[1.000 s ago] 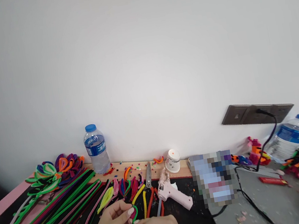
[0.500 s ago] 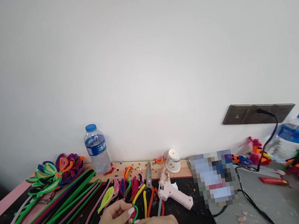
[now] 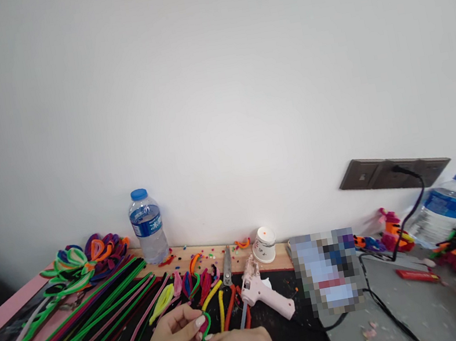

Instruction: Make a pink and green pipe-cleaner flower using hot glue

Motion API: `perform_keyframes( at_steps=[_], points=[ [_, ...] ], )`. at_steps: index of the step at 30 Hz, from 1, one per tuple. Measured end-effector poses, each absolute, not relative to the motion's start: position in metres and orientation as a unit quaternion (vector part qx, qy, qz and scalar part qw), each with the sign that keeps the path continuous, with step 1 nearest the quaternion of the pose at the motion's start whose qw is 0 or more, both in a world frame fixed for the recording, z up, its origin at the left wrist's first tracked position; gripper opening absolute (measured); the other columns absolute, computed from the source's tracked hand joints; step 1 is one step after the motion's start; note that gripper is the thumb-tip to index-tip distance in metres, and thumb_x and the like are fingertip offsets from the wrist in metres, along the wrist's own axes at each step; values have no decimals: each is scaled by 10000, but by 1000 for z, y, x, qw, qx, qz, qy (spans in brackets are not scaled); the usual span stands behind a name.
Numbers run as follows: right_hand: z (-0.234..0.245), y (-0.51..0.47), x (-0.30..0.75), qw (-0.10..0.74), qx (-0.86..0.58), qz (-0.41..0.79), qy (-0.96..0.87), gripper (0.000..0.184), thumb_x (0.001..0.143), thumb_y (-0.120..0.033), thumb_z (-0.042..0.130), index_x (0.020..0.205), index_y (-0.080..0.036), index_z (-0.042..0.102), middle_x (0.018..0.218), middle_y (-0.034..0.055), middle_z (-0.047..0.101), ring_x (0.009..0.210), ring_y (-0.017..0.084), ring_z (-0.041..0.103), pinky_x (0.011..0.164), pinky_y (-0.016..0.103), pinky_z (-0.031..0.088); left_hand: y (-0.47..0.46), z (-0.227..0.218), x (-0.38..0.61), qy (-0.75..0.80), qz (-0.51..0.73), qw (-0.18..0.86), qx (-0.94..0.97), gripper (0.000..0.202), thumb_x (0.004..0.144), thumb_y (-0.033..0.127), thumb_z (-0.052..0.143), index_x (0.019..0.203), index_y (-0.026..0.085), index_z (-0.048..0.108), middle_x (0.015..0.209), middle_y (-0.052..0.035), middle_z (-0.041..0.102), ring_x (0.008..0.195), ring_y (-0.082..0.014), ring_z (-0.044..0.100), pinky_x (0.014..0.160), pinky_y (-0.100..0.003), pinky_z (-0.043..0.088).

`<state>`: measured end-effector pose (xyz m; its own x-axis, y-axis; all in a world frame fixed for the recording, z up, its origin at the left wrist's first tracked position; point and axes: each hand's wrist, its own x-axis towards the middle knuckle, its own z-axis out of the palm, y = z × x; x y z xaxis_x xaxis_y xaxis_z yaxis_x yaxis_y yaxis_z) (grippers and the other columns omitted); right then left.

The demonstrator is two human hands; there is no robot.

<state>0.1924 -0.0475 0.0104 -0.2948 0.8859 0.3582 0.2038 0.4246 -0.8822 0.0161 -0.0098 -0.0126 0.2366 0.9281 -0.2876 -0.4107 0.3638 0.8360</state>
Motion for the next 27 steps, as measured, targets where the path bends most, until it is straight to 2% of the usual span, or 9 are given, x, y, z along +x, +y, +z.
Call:
perform_keyframes(
  at_steps=[6, 27],
  points=[
    [9, -46, 192, 456, -383, 374, -711, 221, 662, -22, 630, 798, -145, 752, 850, 122, 773, 808, 221, 737, 742, 208, 570, -9, -10, 17, 417, 463, 717, 313, 306, 512, 326, 859, 621, 146, 638, 484, 45, 609, 468, -86, 543, 502, -197, 454],
    [9, -47, 193, 435, -398, 374, -716, 209, 680, -67, 615, 795, -181, 747, 869, 96, 775, 818, 228, 735, 736, 239, 579, -9, -11, 17, 409, 463, 717, 324, 273, 554, 312, 840, 645, 148, 642, 506, 41, 617, 487, -92, 550, 515, -199, 448]
  ],
)
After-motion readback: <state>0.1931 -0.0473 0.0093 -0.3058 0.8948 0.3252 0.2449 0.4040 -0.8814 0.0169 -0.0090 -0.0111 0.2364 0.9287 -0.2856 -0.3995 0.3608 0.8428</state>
